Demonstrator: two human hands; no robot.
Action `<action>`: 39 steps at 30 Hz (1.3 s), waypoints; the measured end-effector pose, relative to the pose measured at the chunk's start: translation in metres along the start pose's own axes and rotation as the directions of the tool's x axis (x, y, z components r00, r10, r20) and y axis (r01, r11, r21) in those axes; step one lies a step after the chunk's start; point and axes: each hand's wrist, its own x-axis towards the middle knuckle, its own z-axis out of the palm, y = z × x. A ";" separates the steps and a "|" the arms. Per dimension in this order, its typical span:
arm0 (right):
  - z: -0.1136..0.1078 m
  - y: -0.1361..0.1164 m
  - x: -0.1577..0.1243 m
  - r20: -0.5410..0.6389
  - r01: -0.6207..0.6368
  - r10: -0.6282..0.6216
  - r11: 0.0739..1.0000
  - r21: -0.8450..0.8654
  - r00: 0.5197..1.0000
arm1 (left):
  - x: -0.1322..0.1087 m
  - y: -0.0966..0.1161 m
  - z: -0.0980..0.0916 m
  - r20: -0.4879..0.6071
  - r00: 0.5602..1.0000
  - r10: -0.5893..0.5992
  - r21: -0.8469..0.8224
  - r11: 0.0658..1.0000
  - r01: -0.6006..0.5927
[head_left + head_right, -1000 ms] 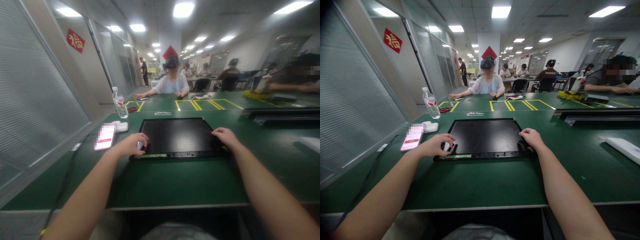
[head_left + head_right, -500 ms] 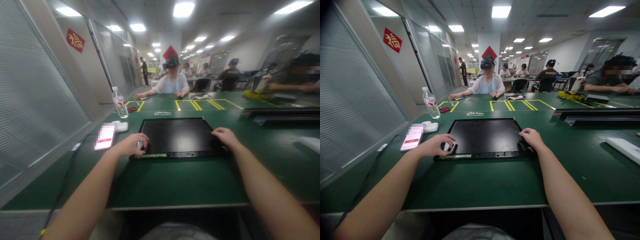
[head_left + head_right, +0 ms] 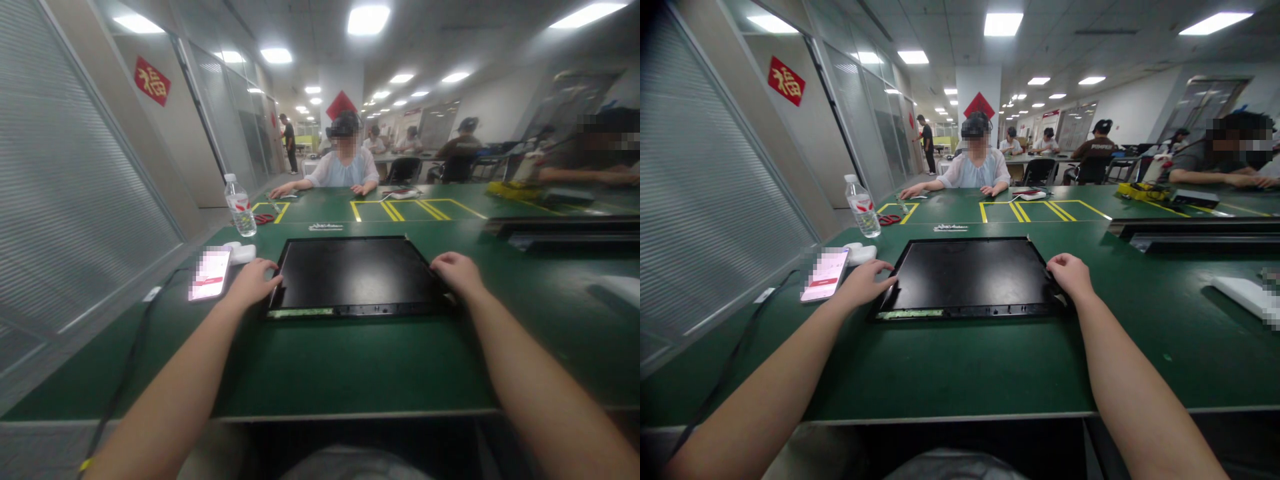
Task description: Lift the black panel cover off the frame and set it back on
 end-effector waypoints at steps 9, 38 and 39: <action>0.007 0.013 0.011 0.112 -0.049 0.068 0.985 -0.165 0.991 | 0.001 -0.011 0.006 0.099 0.984 -0.151 0.165 0.977 0.133; 0.005 0.005 0.006 0.167 -0.062 0.114 0.955 -0.289 0.979 | 0.000 0.025 -0.008 0.102 0.850 -0.516 -0.792 0.475 0.383; 0.005 0.006 0.007 0.168 -0.058 0.111 0.955 -0.291 0.980 | 0.001 0.025 -0.007 0.134 0.842 -0.523 -0.821 0.417 0.390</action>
